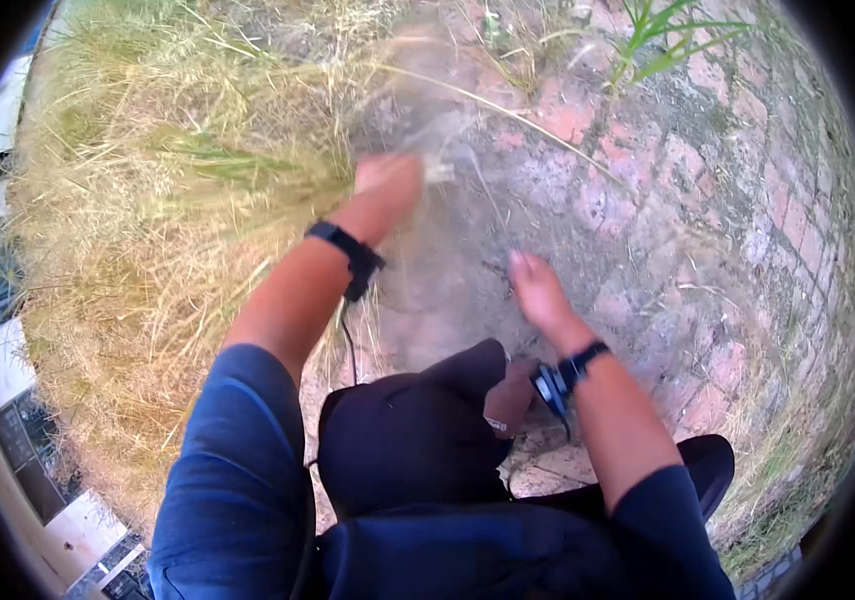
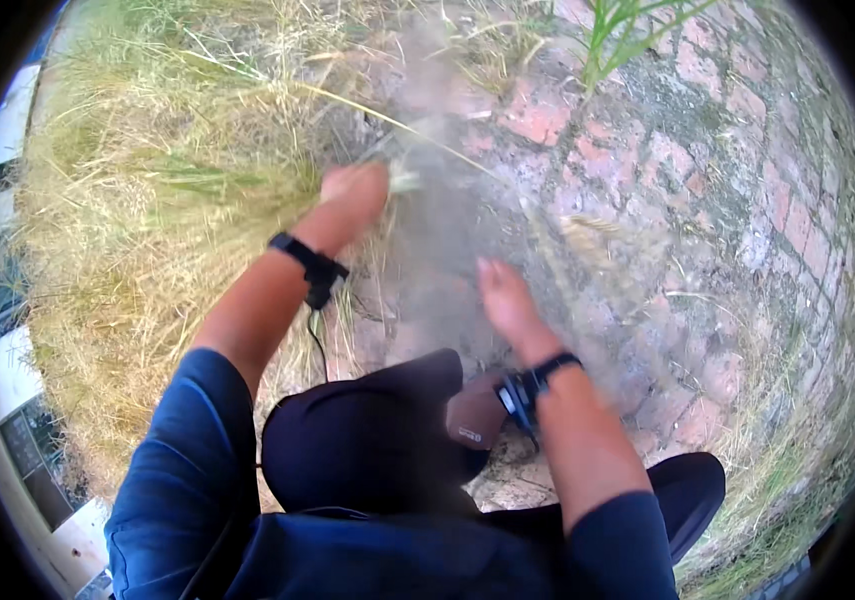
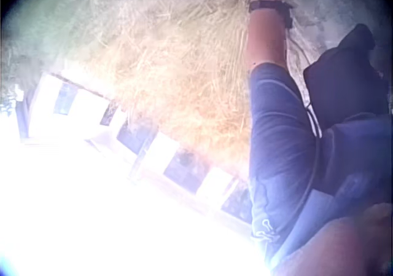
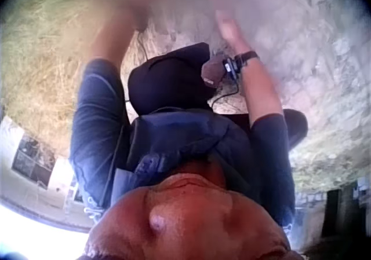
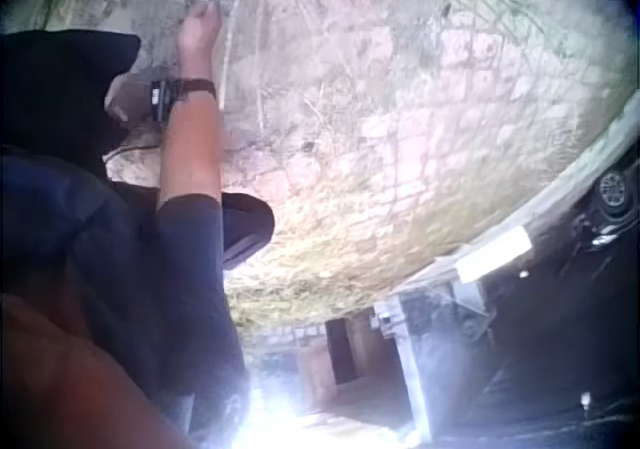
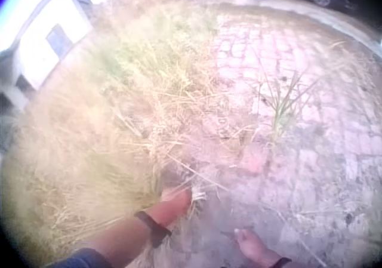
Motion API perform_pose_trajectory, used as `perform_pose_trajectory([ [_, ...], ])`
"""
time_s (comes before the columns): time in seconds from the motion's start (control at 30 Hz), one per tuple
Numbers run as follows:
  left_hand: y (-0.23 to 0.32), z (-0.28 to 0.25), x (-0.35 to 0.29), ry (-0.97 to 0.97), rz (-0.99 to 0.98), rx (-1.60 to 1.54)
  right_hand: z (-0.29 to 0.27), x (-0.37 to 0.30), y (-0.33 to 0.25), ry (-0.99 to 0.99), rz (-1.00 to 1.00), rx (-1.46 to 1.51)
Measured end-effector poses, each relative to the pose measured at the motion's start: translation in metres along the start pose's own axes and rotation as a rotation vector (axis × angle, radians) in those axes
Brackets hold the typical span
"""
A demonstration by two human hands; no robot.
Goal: The person cuts tall grass from between bricks on a walkway using a small sickle, gathering the cut grass into a pile by hand.
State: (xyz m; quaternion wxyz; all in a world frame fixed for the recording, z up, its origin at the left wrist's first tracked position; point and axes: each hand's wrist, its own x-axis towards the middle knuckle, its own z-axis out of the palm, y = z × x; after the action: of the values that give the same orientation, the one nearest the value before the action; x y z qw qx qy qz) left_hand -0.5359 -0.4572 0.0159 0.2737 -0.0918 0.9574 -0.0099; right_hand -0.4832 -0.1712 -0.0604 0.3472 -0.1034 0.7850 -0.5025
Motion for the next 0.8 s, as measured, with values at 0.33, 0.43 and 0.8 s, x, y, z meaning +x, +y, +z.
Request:
perform_pose_trajectory([
  [0.33,-0.001,0.037,-0.136,-0.222,0.095,-0.005,-0.054,-0.053,-0.028,-0.175,0.597,0.555],
  [0.43,0.007,0.025,-0.100,-0.043,0.052,-0.133,-0.028,-0.005,-0.032,-0.111,0.354,0.282],
  [0.8,-0.008,0.029,-0.088,-0.067,-0.073,-0.179,-0.009,-0.046,0.020,-0.181,0.120,-0.033],
])
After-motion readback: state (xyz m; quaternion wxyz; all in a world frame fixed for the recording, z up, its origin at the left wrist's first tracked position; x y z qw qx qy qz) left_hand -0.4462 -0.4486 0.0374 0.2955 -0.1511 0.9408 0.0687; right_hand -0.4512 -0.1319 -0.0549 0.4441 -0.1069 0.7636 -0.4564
